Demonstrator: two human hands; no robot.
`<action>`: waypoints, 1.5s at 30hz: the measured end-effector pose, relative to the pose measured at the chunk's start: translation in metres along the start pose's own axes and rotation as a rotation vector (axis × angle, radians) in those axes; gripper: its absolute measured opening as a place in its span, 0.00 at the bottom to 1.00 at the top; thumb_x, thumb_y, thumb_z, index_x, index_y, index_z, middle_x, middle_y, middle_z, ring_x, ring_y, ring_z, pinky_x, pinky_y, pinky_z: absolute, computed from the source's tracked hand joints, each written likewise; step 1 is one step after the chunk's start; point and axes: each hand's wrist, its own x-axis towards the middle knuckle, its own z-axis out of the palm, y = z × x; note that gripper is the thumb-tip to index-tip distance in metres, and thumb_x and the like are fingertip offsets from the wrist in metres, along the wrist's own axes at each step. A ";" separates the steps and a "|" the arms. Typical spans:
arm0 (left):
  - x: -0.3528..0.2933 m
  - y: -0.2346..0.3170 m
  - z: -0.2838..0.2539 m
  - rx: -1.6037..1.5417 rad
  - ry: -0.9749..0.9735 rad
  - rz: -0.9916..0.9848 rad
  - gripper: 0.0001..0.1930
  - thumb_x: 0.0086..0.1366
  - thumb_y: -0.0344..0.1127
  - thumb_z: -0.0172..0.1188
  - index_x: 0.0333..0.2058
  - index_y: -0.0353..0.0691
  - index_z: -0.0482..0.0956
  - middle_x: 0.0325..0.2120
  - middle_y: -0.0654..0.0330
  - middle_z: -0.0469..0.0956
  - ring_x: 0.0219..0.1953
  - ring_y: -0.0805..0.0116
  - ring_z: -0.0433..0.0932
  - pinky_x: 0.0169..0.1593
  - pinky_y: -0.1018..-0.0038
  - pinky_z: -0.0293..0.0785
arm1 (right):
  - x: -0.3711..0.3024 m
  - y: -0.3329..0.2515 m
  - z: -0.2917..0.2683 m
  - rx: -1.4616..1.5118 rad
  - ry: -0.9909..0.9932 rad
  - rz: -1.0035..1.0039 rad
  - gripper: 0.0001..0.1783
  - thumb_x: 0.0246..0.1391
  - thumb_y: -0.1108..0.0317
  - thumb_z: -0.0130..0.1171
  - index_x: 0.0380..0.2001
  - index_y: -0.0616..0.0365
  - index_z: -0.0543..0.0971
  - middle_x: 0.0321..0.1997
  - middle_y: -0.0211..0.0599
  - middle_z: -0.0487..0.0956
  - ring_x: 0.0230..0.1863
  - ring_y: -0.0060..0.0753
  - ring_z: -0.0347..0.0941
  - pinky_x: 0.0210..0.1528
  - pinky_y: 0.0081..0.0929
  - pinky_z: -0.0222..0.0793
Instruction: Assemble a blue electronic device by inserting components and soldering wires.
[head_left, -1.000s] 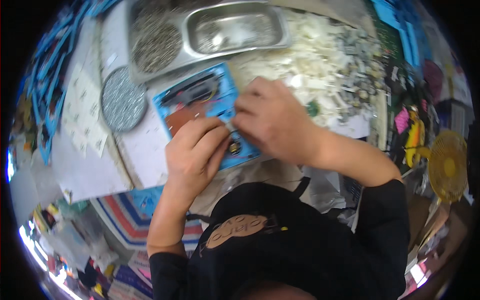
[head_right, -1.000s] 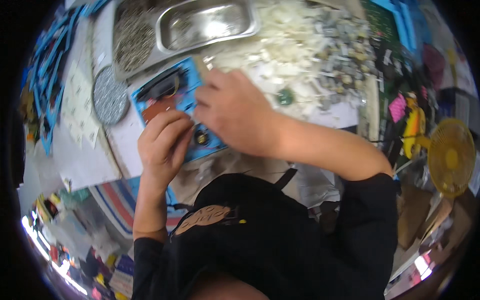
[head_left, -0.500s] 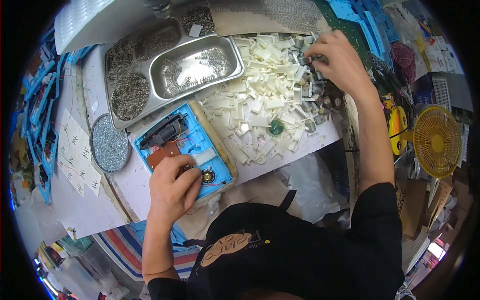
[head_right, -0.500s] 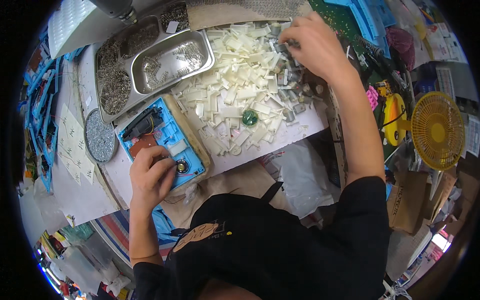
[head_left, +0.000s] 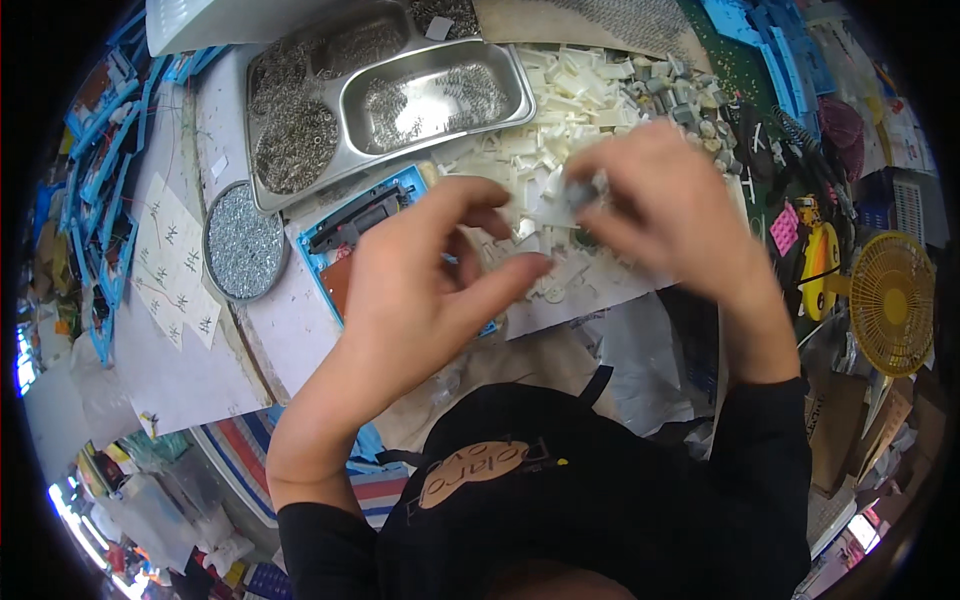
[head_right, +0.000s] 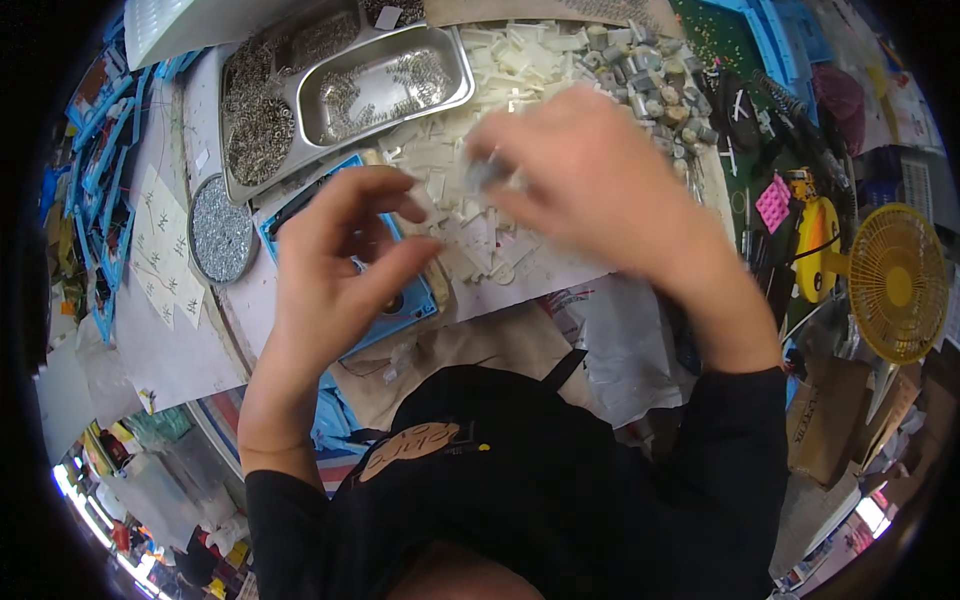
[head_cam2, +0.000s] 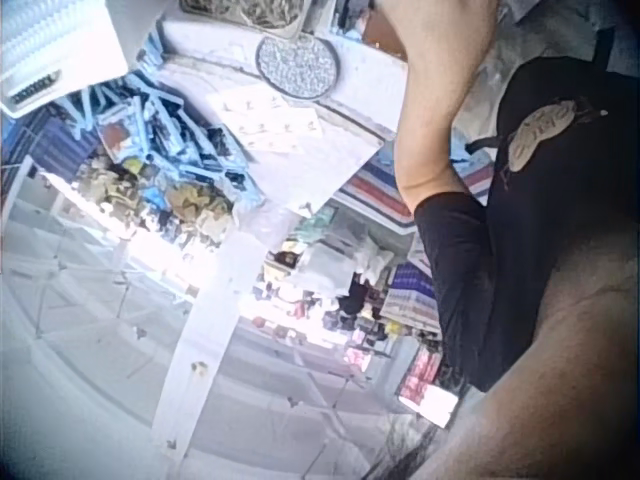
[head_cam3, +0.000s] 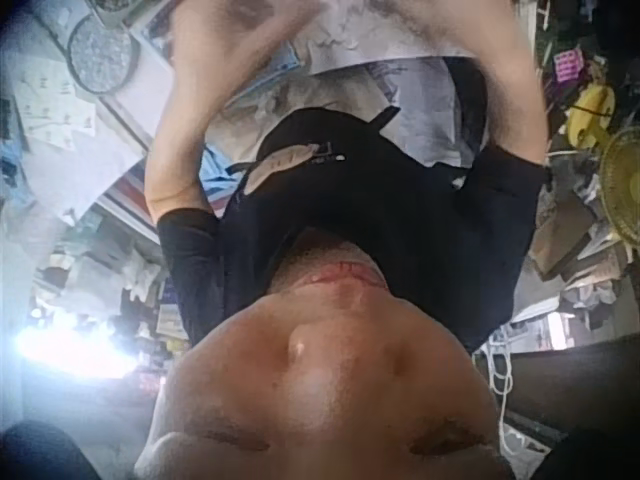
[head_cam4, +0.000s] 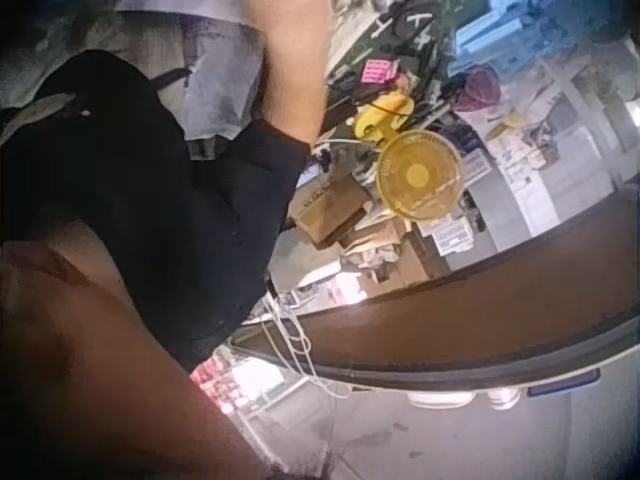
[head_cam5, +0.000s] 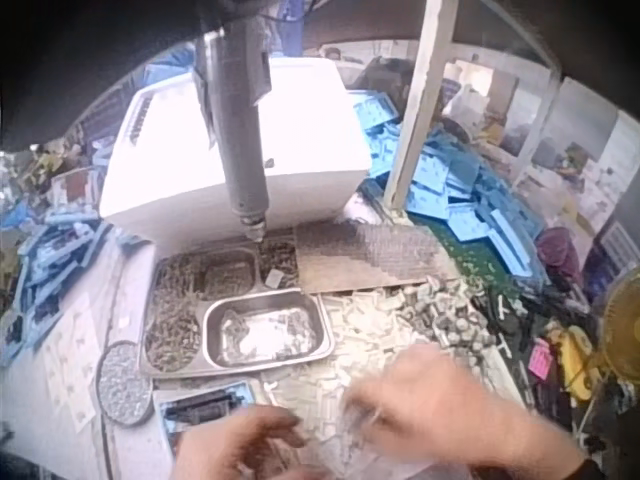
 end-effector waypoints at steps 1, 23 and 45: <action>0.005 0.003 0.004 0.037 -0.069 0.040 0.10 0.63 0.26 0.68 0.41 0.32 0.80 0.31 0.61 0.82 0.28 0.82 0.75 0.32 0.82 0.71 | -0.009 -0.014 0.011 0.052 0.050 -0.026 0.15 0.49 0.70 0.70 0.42 0.52 0.81 0.27 0.32 0.76 0.30 0.37 0.74 0.43 0.36 0.67; 0.021 0.009 0.033 0.604 -0.195 0.487 0.10 0.61 0.27 0.65 0.42 0.35 0.79 0.27 0.57 0.79 0.25 0.64 0.80 0.29 0.70 0.77 | -0.059 -0.014 0.039 0.545 0.254 0.325 0.26 0.54 0.78 0.66 0.58 0.57 0.78 0.32 0.35 0.83 0.30 0.25 0.78 0.37 0.27 0.73; 0.272 -0.026 0.120 0.909 0.063 0.277 0.11 0.62 0.39 0.65 0.37 0.38 0.88 0.35 0.47 0.86 0.39 0.51 0.86 0.45 0.60 0.83 | -0.127 0.005 0.026 1.157 0.501 0.760 0.26 0.56 0.81 0.65 0.59 0.65 0.74 0.31 0.29 0.81 0.36 0.18 0.78 0.40 0.17 0.69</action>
